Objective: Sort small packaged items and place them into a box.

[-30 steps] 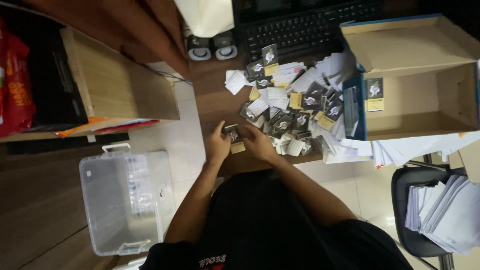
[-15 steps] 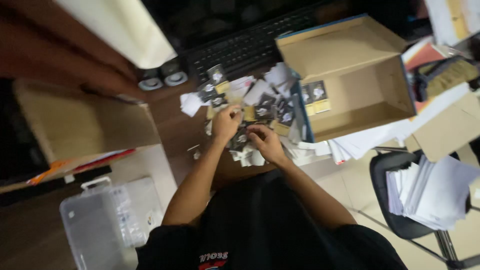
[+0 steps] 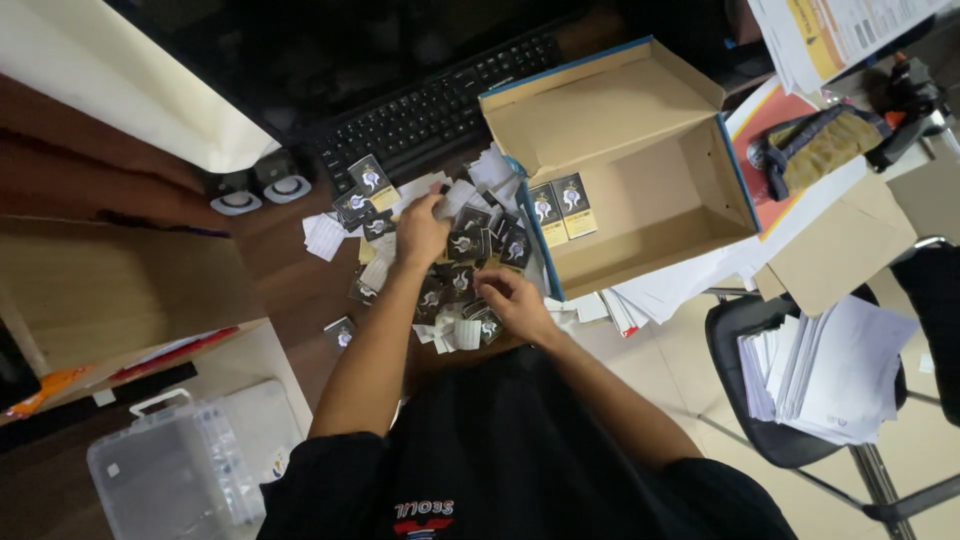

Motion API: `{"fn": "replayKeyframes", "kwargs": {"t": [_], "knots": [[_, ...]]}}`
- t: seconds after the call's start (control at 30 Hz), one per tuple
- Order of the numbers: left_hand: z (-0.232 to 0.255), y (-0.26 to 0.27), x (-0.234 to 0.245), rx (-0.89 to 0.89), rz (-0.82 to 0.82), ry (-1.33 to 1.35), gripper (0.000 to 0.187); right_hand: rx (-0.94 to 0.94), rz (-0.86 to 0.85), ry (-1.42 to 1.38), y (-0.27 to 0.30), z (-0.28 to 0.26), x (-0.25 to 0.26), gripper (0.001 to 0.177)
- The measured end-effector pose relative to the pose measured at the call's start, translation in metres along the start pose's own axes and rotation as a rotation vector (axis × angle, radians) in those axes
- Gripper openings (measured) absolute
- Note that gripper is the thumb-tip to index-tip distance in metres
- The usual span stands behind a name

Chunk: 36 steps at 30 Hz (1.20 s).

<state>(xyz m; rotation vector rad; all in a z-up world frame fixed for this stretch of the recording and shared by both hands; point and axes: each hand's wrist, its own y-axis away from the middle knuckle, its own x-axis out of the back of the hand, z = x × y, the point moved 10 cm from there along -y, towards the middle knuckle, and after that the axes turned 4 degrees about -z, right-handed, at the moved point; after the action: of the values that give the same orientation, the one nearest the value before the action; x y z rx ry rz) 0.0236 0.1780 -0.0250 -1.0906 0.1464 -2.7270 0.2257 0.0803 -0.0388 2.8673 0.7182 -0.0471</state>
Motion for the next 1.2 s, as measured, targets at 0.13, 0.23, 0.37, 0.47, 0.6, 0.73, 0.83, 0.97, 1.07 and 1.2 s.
{"fn": "replayKeyframes", "kwargs": {"t": [0.13,0.23,0.37,0.47,0.6,0.73,0.83,0.97,1.07,1.2], "knots": [[-0.009,0.001,0.007,0.135,-0.023,0.044,0.041,-0.067,-0.019,0.116,-0.003,-0.009,-0.003,0.028],[-0.025,0.014,0.016,0.177,0.073,0.104,0.031,-0.138,-0.069,0.1,-0.005,0.004,-0.01,0.028],[-0.076,0.047,0.017,0.399,0.202,0.485,0.022,-0.052,-0.139,0.06,-0.009,0.011,-0.021,0.027],[-0.085,0.072,0.022,0.459,0.224,0.658,0.019,-0.069,-0.181,0.003,-0.011,0.025,-0.03,0.027],[-0.087,0.099,0.029,0.512,0.224,0.745,0.018,-0.039,-0.194,-0.042,-0.021,0.02,-0.041,0.026],[-0.05,0.133,0.052,0.374,0.234,0.676,0.019,-0.13,-0.08,-0.042,-0.032,0.024,-0.047,0.03],[-0.053,0.175,0.035,0.558,0.13,0.794,0.029,-0.023,-0.067,-0.045,-0.037,0.023,-0.061,0.028],[-0.079,0.226,0.028,0.565,0.158,0.866,0.036,-0.188,-0.022,-0.047,-0.03,0.053,-0.083,0.021],[-0.086,0.244,0.059,0.518,0.198,0.745,0.036,-0.184,-0.079,0.017,-0.026,0.062,-0.113,0.017],[-0.103,0.265,0.089,0.576,0.17,0.652,0.028,-0.186,-0.147,-0.059,-0.022,0.069,-0.152,0.016]]}}
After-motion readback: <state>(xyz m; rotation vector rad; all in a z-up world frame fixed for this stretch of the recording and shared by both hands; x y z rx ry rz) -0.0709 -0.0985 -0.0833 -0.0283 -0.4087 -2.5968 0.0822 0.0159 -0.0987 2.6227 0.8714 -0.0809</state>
